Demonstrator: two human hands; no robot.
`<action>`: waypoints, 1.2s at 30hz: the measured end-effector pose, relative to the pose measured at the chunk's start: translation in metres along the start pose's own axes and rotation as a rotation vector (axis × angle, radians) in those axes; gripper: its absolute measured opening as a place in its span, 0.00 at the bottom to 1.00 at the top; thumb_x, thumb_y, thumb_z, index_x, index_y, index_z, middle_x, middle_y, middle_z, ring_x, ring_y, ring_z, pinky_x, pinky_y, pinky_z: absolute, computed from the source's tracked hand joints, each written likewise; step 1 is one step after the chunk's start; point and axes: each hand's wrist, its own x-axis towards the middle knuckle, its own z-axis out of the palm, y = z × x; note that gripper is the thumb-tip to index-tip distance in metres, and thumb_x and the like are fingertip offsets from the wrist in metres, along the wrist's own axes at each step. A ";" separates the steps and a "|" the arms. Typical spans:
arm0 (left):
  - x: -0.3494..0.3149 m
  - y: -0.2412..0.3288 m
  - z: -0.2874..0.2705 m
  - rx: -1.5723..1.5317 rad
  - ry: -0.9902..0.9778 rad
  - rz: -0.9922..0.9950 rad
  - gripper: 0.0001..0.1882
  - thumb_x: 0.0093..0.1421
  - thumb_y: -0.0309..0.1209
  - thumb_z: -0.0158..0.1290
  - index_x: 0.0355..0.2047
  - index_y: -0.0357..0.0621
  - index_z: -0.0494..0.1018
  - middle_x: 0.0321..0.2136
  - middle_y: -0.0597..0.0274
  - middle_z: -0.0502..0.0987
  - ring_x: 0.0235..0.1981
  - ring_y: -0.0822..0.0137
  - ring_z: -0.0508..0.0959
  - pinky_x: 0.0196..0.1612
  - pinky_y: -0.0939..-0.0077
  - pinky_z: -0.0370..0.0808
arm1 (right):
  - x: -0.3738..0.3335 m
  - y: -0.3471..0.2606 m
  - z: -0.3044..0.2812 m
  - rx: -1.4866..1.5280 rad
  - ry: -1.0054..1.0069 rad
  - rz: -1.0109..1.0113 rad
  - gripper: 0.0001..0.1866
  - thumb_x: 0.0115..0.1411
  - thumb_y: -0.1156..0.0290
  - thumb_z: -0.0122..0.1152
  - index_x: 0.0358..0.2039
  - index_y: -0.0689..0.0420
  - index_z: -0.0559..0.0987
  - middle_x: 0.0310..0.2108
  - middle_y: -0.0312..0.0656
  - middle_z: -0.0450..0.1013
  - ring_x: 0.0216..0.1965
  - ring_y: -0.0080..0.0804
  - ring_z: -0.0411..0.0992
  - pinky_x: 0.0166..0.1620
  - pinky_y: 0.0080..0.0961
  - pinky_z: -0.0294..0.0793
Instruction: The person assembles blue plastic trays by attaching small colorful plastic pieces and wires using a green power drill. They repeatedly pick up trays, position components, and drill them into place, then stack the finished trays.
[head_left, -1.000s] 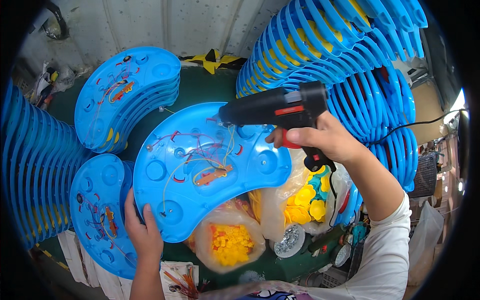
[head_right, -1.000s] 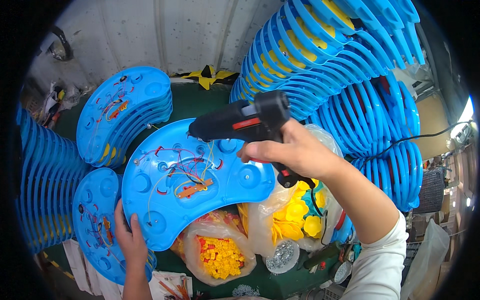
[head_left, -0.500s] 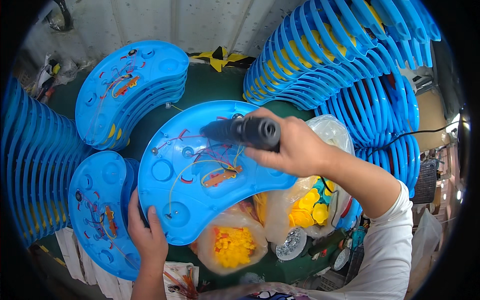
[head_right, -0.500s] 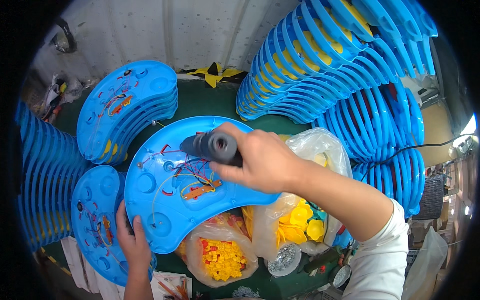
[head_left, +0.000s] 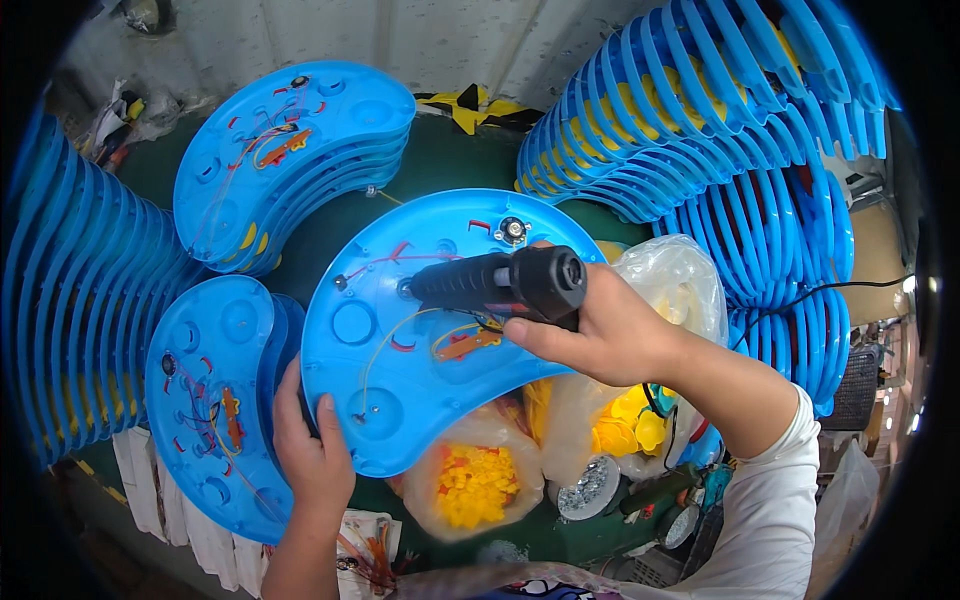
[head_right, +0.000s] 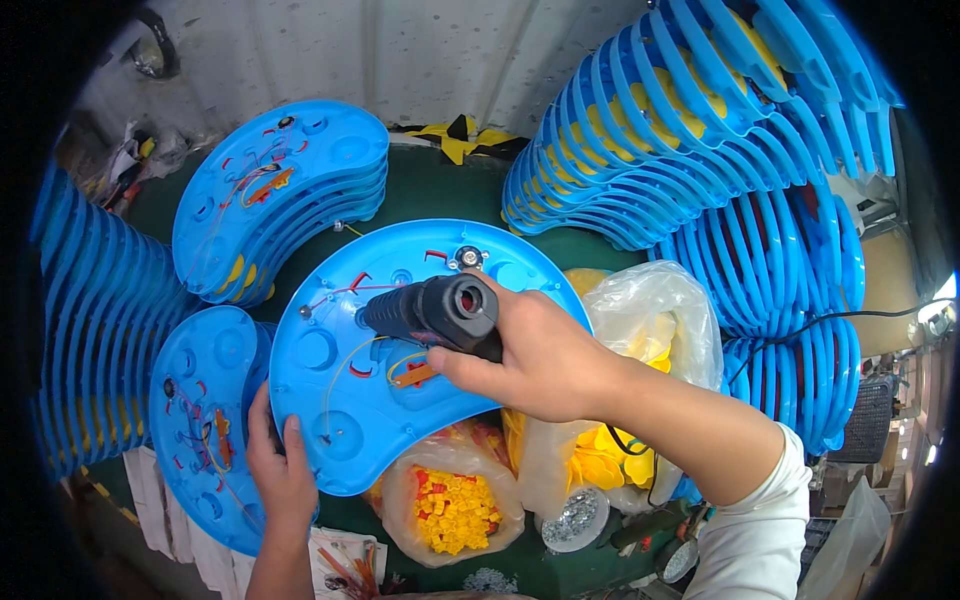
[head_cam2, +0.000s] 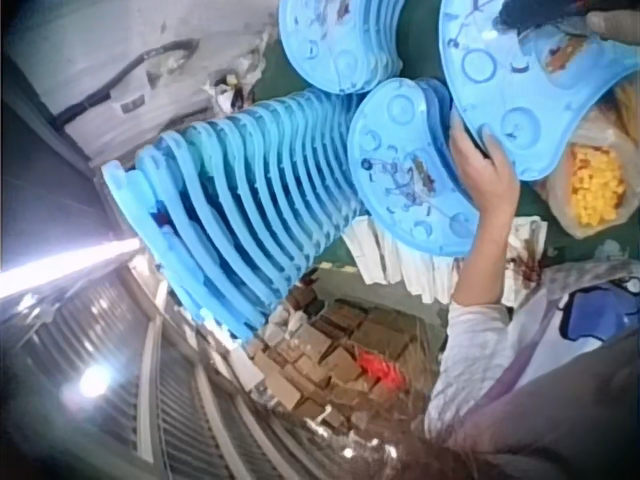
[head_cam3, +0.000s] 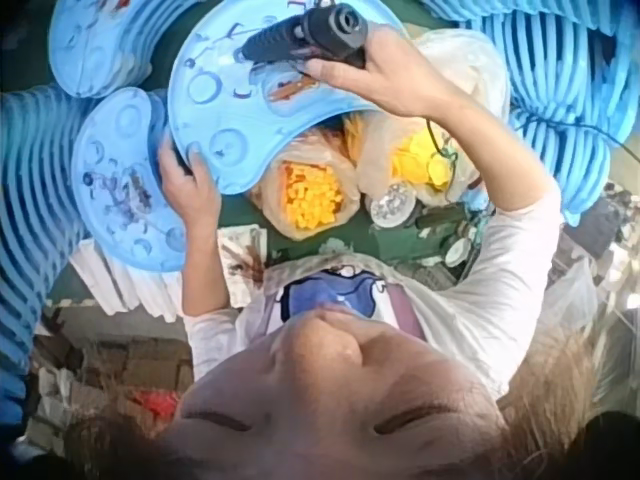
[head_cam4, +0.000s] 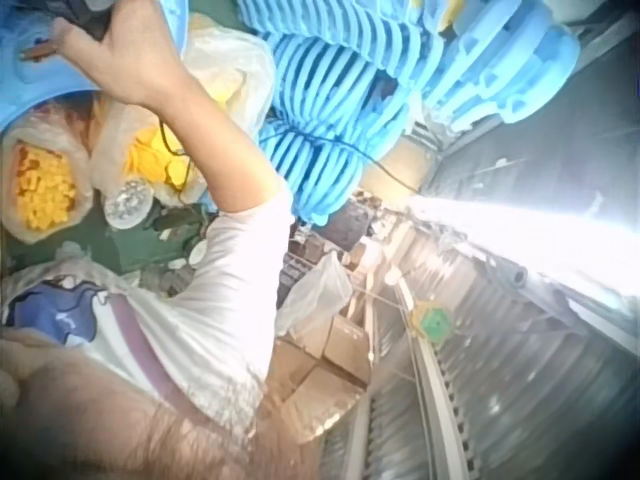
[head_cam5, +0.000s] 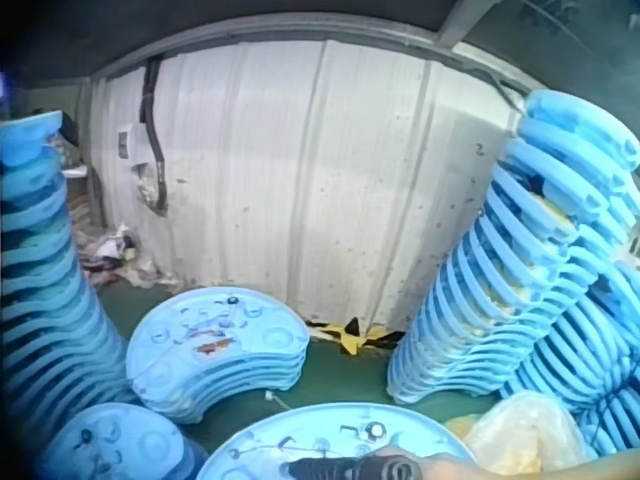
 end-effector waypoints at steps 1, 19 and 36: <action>0.000 -0.001 -0.001 0.004 0.000 0.005 0.25 0.72 0.38 0.46 0.64 0.37 0.65 0.57 0.43 0.73 0.58 0.48 0.74 0.61 0.55 0.70 | 0.005 0.001 0.001 -0.001 -0.004 -0.006 0.30 0.61 0.53 0.64 0.51 0.66 0.74 0.38 0.53 0.80 0.37 0.46 0.79 0.44 0.36 0.77; -0.041 -0.006 -0.041 -0.316 0.441 0.090 0.31 0.71 0.29 0.44 0.72 0.36 0.50 0.69 0.40 0.57 0.67 0.50 0.63 0.66 0.57 0.63 | -0.081 -0.025 -0.024 0.554 0.195 0.030 0.32 0.57 0.54 0.69 0.54 0.65 0.74 0.34 0.49 0.81 0.37 0.39 0.82 0.43 0.34 0.81; -0.135 -0.037 -0.143 -0.050 0.189 -0.665 0.36 0.64 0.24 0.49 0.70 0.33 0.48 0.64 0.38 0.61 0.63 0.49 0.64 0.67 0.58 0.60 | -0.047 0.020 -0.004 0.673 0.131 0.142 0.30 0.63 0.59 0.57 0.60 0.66 0.71 0.43 0.49 0.80 0.46 0.38 0.78 0.55 0.34 0.74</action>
